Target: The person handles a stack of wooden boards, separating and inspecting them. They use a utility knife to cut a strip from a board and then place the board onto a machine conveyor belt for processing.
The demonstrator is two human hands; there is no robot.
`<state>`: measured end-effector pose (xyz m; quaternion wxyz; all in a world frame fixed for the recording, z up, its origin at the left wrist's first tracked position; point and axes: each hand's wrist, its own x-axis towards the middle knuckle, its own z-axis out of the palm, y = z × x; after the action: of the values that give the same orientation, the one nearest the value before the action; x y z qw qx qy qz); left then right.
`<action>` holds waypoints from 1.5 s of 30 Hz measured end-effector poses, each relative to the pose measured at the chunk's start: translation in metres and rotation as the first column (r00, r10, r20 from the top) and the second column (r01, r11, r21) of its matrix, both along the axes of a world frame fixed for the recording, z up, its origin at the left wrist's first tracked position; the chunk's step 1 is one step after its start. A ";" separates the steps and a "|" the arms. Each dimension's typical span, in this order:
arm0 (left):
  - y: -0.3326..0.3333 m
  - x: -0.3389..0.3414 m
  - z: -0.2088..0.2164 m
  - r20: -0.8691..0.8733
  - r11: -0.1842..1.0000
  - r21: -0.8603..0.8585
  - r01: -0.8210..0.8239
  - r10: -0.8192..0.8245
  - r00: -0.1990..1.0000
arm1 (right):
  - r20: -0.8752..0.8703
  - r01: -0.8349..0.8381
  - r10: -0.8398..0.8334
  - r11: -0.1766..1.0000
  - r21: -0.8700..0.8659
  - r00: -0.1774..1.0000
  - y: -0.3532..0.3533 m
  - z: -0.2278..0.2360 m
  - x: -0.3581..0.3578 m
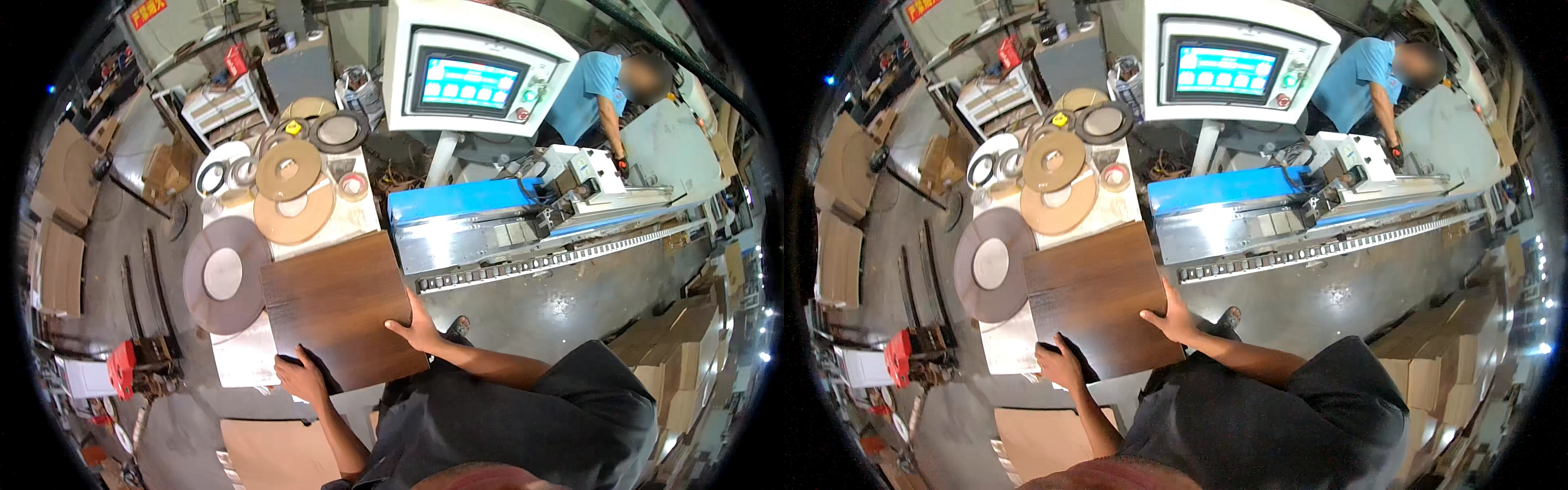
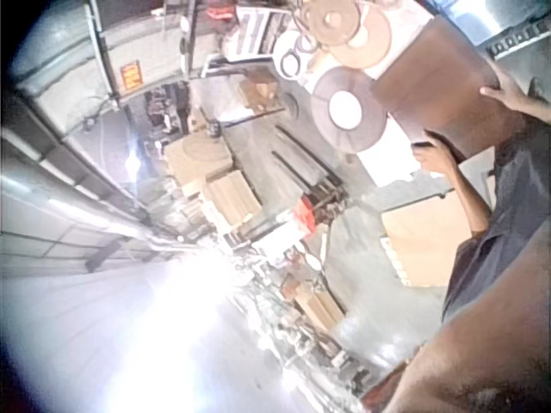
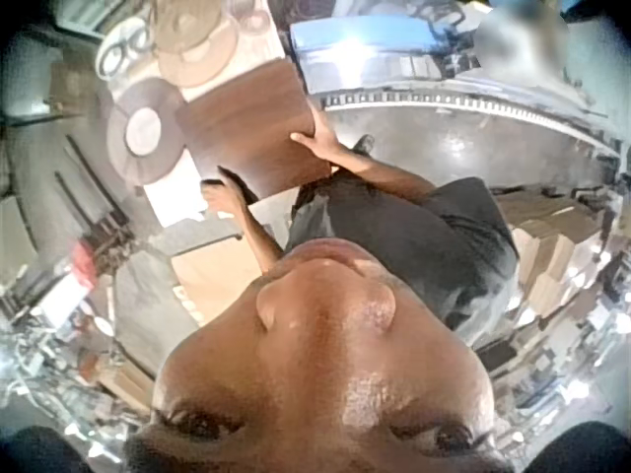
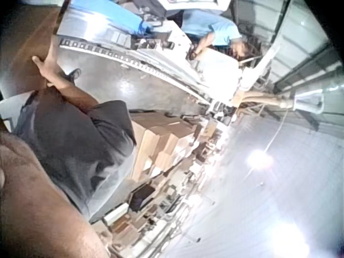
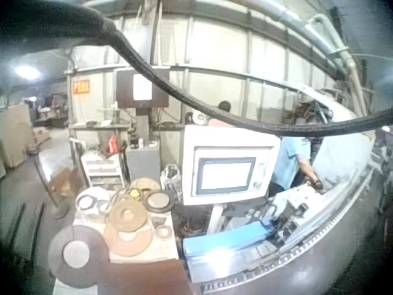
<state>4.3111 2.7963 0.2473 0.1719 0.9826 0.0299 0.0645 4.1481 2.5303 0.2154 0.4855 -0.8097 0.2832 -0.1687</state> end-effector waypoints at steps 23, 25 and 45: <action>-0.001 0.000 0.000 0.030 1.000 0.014 -0.001 0.000 1.000 | -0.317 -0.285 0.165 0.878 -0.383 0.934 -0.184 -0.015 -0.114; 0.002 0.002 -0.003 0.029 1.000 0.000 0.002 -0.002 1.000 | -0.353 -0.280 0.105 0.824 -0.493 0.930 -0.220 -0.030 -0.140; -0.002 0.002 -0.003 0.037 1.000 -0.030 0.007 -0.006 0.999 | -0.409 -0.304 0.077 0.792 -0.528 0.909 -0.270 -0.059 -0.166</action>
<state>4.3132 2.7942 0.2441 0.1872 0.9786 0.0245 0.0813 3.9817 2.2603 0.1569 0.1680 -0.9603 0.2187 -0.0422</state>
